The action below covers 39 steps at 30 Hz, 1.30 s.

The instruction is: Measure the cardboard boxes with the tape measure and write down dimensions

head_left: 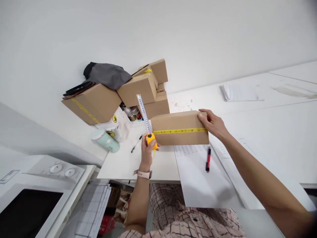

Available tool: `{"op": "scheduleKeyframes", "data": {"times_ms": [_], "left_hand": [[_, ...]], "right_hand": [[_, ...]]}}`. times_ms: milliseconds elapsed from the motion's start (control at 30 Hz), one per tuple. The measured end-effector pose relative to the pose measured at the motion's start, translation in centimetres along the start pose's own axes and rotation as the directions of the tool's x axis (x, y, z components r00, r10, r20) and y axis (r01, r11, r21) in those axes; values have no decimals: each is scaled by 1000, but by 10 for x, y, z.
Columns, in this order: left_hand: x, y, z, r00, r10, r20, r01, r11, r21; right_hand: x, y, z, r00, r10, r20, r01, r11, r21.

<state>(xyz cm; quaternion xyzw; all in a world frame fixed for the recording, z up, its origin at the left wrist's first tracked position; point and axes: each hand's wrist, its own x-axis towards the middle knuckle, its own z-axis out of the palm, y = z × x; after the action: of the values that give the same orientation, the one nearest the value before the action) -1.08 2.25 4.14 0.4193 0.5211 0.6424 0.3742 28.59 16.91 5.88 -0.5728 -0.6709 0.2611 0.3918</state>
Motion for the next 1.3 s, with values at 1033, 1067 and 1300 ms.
{"op": "scheduleKeyframes", "data": {"times_ms": [1033, 1067, 1300], "left_hand": [[-44, -44, 97, 934, -215, 285, 269, 948, -169], [-46, -46, 98, 933, -216, 289, 273, 946, -175], [-52, -53, 98, 923, -230, 309, 288, 944, -160]], "right_hand": [[97, -56, 54, 930, -362, 72, 339, 761, -554], [97, -57, 54, 930, -360, 73, 336, 753, -565], [93, -71, 56, 960, -275, 54, 259, 796, -547]]}}
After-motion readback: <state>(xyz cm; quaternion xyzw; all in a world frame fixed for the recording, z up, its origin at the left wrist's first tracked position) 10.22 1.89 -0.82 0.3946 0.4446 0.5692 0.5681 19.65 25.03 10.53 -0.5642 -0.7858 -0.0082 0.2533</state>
